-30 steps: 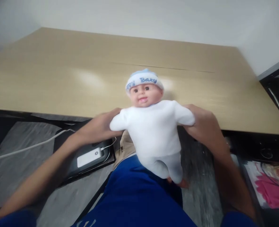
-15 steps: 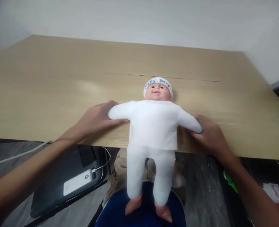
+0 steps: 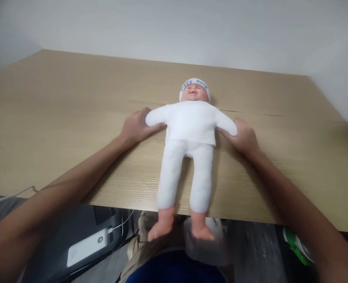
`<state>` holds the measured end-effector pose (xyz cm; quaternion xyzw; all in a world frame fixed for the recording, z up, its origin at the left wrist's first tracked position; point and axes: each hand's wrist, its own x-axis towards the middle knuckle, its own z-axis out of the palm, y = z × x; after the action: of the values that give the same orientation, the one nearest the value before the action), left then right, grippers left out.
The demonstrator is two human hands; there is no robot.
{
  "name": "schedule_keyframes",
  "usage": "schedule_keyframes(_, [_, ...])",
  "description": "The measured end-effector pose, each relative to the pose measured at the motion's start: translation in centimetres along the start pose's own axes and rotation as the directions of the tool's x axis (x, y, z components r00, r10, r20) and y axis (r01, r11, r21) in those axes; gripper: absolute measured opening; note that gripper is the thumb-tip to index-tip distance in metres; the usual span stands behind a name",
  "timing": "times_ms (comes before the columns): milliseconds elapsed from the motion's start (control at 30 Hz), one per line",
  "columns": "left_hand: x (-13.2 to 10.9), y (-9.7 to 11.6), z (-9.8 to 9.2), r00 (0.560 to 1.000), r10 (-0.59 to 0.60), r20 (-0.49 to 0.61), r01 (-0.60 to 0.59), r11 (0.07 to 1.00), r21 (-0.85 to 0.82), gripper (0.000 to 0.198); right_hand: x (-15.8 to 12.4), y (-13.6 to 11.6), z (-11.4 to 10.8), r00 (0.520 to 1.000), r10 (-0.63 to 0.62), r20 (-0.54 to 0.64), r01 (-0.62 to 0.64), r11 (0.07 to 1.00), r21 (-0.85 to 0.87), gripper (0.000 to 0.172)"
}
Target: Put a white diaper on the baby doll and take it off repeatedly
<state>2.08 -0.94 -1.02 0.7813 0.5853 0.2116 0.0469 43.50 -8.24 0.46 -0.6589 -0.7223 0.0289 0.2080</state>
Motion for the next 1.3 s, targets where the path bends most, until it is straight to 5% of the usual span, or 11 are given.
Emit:
schedule_keyframes(233, [7.5,-1.6,1.8,0.994,-0.002,-0.105,0.006,0.999,0.037,0.072,8.7,2.8,3.8,0.989,-0.066,-0.135,0.07,0.997,0.021,0.067])
schedule_keyframes(567, [14.1,-3.1,3.8,0.989,0.035,-0.144,-0.032,0.999,0.022,0.079,14.8,4.7,5.9,0.98,-0.062,-0.191,0.063,0.998,0.0,0.067])
schedule_keyframes(1000, [14.3,-4.1,4.1,0.991,0.066,-0.113,-0.068,0.997,-0.021,0.085,15.9,7.7,4.7,0.984,-0.174,-0.039,0.175,0.984,0.036,0.063])
schedule_keyframes(1300, [14.8,-4.8,4.1,0.998,0.022,-0.064,-0.023,1.0,-0.004,0.085,15.9,8.0,4.5,0.982,-0.175,-0.067,0.179,0.982,0.057,0.065])
